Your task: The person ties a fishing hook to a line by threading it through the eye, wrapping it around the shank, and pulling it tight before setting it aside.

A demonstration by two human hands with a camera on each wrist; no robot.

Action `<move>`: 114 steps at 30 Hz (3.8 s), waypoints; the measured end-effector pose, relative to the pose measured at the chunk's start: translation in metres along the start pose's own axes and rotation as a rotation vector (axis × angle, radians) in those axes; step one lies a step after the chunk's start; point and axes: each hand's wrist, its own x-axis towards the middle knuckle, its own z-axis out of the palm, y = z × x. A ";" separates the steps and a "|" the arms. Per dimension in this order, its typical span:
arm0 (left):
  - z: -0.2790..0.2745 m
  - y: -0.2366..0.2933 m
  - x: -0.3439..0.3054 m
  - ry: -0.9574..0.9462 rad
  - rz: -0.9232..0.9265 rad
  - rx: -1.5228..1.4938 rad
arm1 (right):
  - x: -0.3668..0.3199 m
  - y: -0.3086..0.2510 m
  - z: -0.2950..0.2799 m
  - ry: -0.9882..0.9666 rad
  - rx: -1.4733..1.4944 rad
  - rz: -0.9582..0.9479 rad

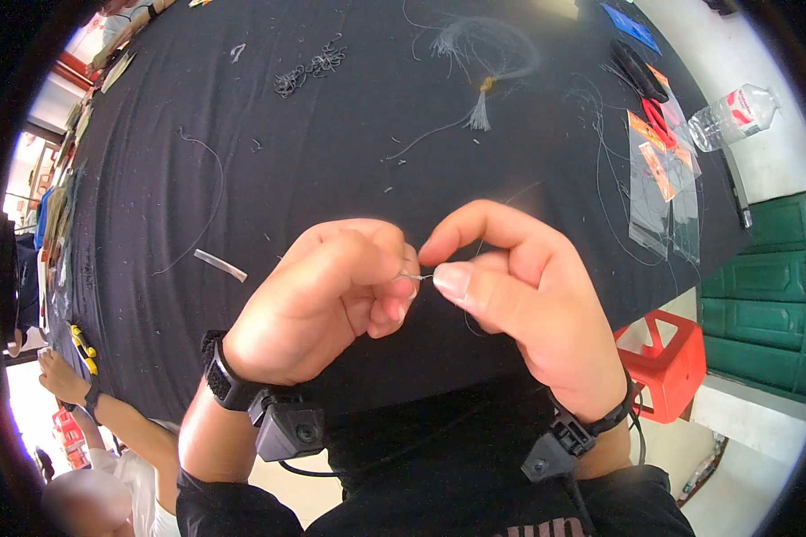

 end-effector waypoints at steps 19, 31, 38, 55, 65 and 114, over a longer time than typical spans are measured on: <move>-0.003 -0.003 0.003 0.049 0.128 0.295 | 0.009 -0.024 0.004 0.075 -1.150 -0.741; -0.005 -0.007 0.004 0.087 0.239 0.369 | 0.017 -0.020 0.009 0.039 -0.924 -0.614; -0.002 -0.007 0.002 0.071 0.292 0.421 | 0.015 -0.011 -0.004 -0.073 -0.436 -0.243; 0.000 0.002 0.007 0.183 0.988 0.870 | 0.008 -0.003 -0.010 -0.226 0.248 0.194; 0.000 -0.002 0.007 0.154 0.910 0.713 | 0.005 0.001 -0.004 -0.151 0.149 0.096; -0.045 0.080 -0.057 1.445 0.702 1.622 | 0.141 -0.077 -0.125 0.246 -1.494 -0.641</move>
